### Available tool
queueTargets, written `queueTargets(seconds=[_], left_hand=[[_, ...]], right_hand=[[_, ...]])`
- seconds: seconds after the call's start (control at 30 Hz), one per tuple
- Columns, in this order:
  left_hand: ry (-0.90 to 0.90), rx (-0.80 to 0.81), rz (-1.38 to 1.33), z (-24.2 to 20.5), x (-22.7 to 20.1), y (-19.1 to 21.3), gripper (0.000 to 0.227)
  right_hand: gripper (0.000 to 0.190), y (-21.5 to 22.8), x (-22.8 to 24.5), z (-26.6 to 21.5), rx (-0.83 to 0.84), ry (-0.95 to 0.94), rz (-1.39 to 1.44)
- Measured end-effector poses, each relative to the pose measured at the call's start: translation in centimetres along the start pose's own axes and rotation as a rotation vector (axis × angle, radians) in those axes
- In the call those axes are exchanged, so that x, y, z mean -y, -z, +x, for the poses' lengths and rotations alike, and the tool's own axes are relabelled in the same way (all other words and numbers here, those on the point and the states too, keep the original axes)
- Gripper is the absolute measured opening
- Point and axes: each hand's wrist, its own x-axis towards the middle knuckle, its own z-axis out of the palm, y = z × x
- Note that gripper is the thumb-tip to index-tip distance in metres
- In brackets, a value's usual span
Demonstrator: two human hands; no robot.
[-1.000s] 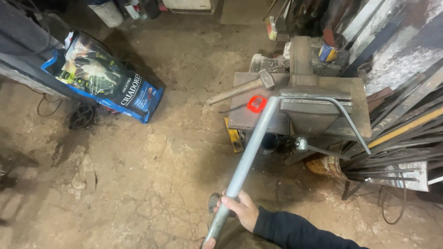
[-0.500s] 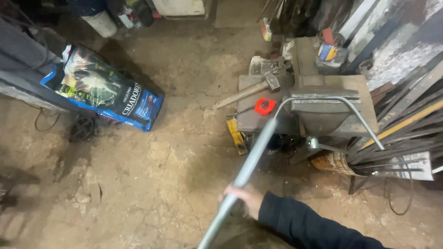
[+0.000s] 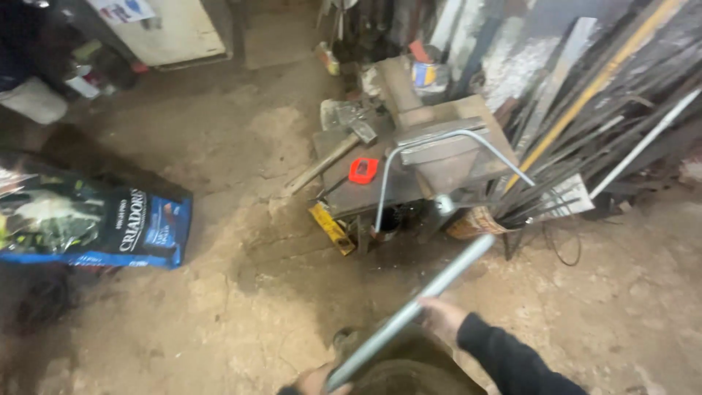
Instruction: Bending a metal rod using a vice and a pipe for leverage to match a template.
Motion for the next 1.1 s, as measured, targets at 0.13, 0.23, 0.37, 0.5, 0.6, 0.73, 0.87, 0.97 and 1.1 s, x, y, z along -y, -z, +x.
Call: queueTargets(seconds=[0.13, 0.23, 0.37, 0.5, 0.6, 0.73, 0.87, 0.97, 1.1], left_hand=[[0.111, 0.069, -0.065, 11.9, -17.2, -3.3, 0.038], [0.133, 0.022, -0.384, 21.1, -22.1, -10.0, 0.036], [-0.005, -0.16, -0.485, 33.8, -23.2, -17.9, 0.048], [-0.12, -0.2, -0.304, 42.5, -19.3, -20.8, 0.057], [-0.19, -0.12, -0.068, 39.7, -21.1, -15.7, 0.059], [-0.033, -0.219, -0.093, 34.6, -13.6, -9.4, 0.058], [0.398, -0.488, -0.302, 27.4, -2.0, -3.7, 0.067], [0.479, -0.626, -0.31, 22.6, 0.0, 0.2, 0.072], [0.523, -0.793, -0.386, 21.6, -0.5, 2.0, 0.072]], right_hand=[[0.054, -2.4, 8.3, -8.7, -0.332, 0.427, -0.255], [0.065, 0.4, 7.8, -10.6, -0.439, 0.814, -0.622], [0.082, 6.0, 4.9, -10.1, -0.58, 0.366, -0.64], [0.07, 9.4, 10.5, -10.3, -0.461, 0.685, -0.606], [0.046, 13.3, 15.9, -9.1, -0.878, 0.658, -1.072], [0.068, 9.1, 26.2, -10.6, -0.949, 0.811, -1.393], [0.069, 7.0, 33.7, -8.0, -1.021, 0.506, -1.42], [0.067, 7.5, 37.0, -4.6, -1.029, 0.636, -1.409], [0.065, 6.1, 40.0, -1.9, -1.015, 0.742, -1.402]])
